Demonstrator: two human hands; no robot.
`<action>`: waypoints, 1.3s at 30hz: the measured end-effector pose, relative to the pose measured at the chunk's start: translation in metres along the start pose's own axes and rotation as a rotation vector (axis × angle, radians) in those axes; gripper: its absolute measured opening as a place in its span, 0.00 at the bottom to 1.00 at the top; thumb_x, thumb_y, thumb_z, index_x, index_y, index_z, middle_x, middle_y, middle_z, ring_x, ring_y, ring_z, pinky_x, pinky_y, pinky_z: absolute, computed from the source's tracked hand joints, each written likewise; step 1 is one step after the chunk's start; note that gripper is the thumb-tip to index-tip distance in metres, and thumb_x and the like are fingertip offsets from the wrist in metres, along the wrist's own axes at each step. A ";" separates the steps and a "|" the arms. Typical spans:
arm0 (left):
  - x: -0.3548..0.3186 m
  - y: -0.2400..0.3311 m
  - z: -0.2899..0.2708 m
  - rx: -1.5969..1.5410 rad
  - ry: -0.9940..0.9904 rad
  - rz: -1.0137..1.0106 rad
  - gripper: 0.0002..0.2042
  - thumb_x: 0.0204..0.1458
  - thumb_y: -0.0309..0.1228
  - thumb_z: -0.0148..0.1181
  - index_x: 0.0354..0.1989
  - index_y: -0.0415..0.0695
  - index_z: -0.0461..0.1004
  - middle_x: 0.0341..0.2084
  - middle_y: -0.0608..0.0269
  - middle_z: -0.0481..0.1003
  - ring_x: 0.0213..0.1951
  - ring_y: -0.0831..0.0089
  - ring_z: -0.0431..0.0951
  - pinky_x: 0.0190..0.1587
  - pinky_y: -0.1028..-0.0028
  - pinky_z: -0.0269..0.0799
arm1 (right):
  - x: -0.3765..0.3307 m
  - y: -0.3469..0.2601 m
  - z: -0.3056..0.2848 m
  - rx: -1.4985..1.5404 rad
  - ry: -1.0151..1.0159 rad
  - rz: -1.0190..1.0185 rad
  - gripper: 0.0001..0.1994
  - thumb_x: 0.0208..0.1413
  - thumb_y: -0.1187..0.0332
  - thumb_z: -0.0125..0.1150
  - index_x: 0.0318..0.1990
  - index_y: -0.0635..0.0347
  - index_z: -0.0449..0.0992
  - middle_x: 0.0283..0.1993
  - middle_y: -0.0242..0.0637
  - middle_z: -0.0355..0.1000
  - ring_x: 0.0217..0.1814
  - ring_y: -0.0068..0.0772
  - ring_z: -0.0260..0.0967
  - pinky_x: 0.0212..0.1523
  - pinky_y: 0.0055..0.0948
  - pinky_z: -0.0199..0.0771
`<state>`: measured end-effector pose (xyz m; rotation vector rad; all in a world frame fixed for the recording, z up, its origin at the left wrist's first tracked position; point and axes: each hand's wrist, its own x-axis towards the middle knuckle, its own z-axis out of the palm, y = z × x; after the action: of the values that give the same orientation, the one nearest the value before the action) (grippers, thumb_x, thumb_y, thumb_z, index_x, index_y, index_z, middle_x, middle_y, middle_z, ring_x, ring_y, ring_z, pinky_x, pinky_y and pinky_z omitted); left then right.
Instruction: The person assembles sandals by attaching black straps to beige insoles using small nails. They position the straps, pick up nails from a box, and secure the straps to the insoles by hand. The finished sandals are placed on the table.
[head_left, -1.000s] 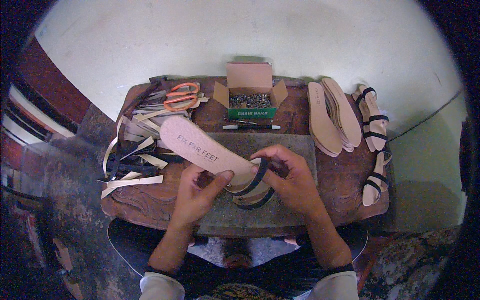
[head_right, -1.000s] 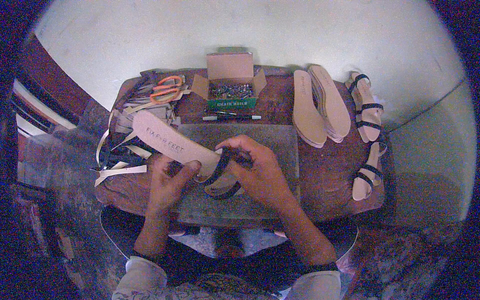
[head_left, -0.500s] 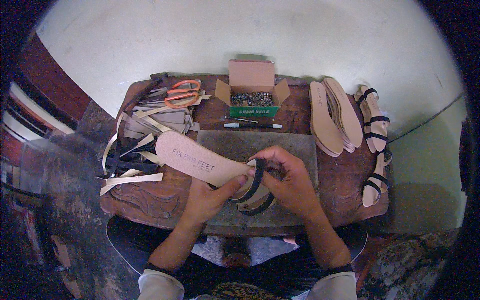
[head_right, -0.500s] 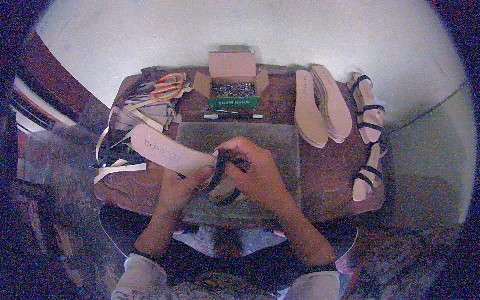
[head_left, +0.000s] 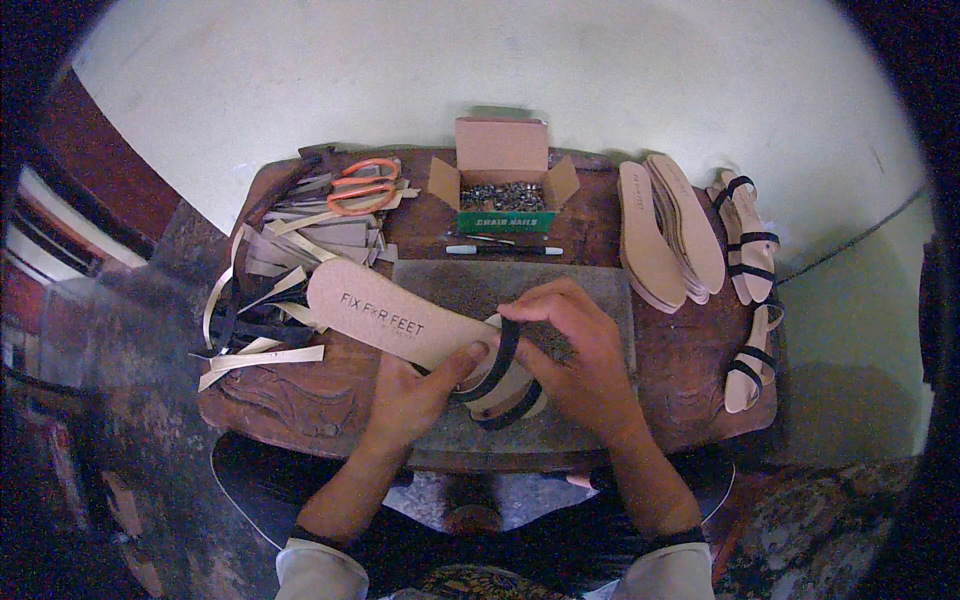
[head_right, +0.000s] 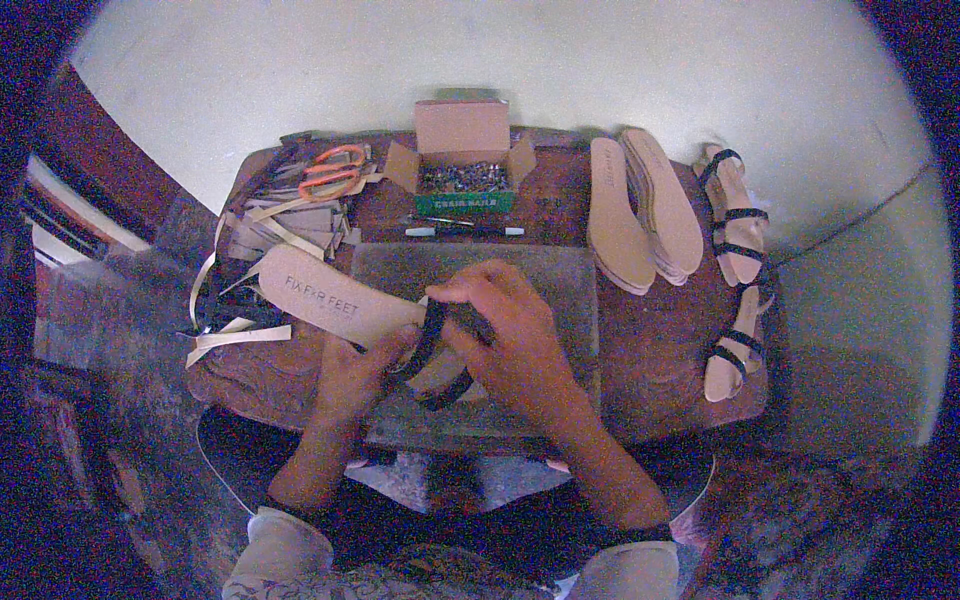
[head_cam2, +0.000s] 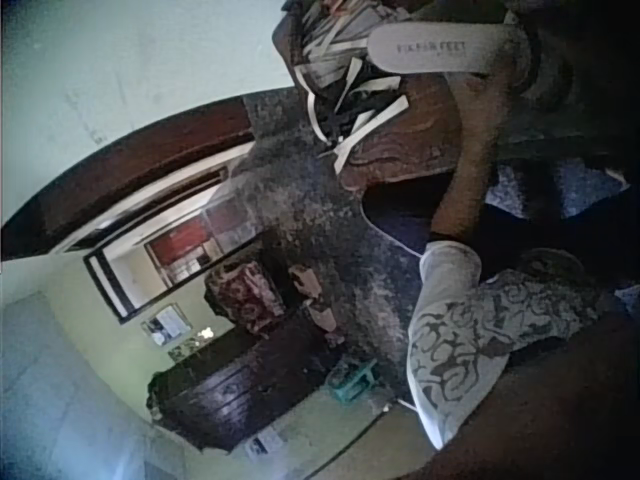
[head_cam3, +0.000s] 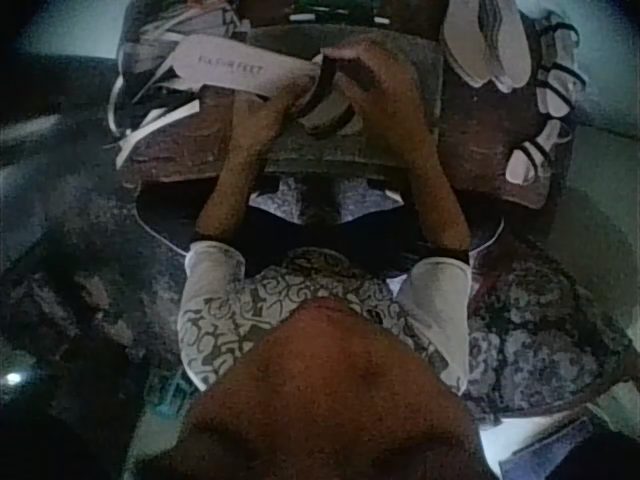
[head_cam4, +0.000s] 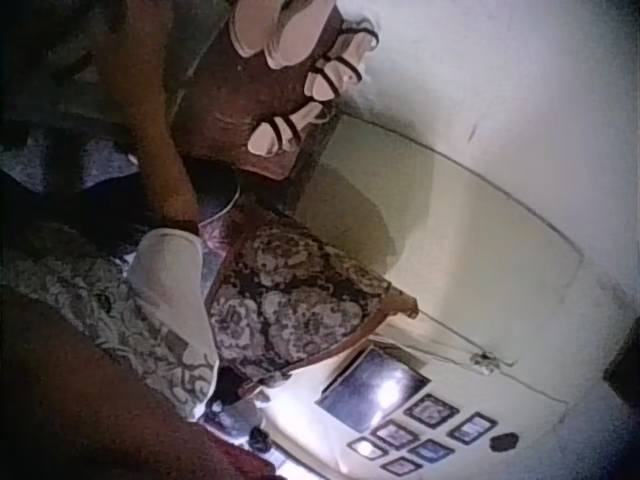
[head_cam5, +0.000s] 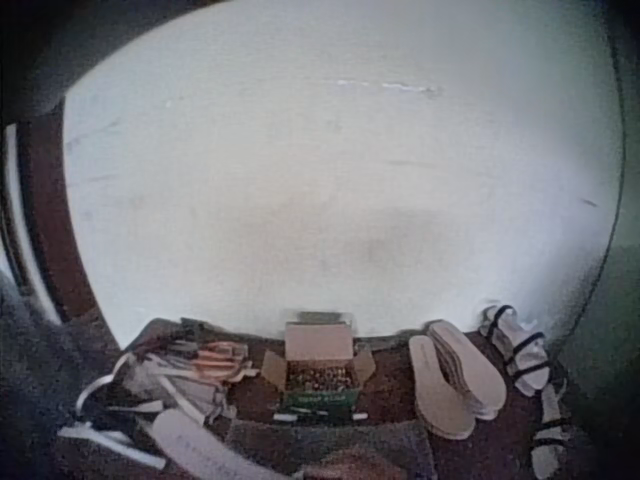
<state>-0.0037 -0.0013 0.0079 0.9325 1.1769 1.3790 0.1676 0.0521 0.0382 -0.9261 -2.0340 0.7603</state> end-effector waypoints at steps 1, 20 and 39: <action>0.000 -0.001 0.000 0.006 0.011 -0.002 0.10 0.50 0.23 0.60 0.40 0.35 0.73 0.34 0.59 0.77 0.36 0.73 0.78 0.39 0.76 0.73 | -0.001 0.000 0.000 -0.007 -0.007 -0.019 0.14 0.41 0.78 0.61 0.39 0.57 0.74 0.42 0.41 0.70 0.48 0.45 0.67 0.50 0.38 0.67; 0.009 0.007 -0.007 0.048 0.119 -0.085 0.13 0.48 0.28 0.63 0.41 0.35 0.72 0.36 0.56 0.76 0.39 0.71 0.77 0.43 0.72 0.72 | 0.009 0.001 -0.013 -0.065 -0.017 -0.039 0.15 0.43 0.75 0.66 0.42 0.57 0.76 0.39 0.38 0.73 0.43 0.37 0.71 0.45 0.31 0.69; 0.021 -0.011 -0.021 -0.162 0.140 -0.037 0.14 0.49 0.27 0.62 0.42 0.35 0.70 0.38 0.57 0.76 0.40 0.71 0.76 0.44 0.73 0.71 | 0.143 0.103 0.014 -0.676 -0.083 0.186 0.07 0.45 0.69 0.61 0.33 0.57 0.78 0.33 0.45 0.75 0.39 0.46 0.73 0.43 0.41 0.72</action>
<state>-0.0243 0.0160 -0.0089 0.7059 1.1616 1.5049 0.1282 0.2214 0.0090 -1.4906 -2.3448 0.1835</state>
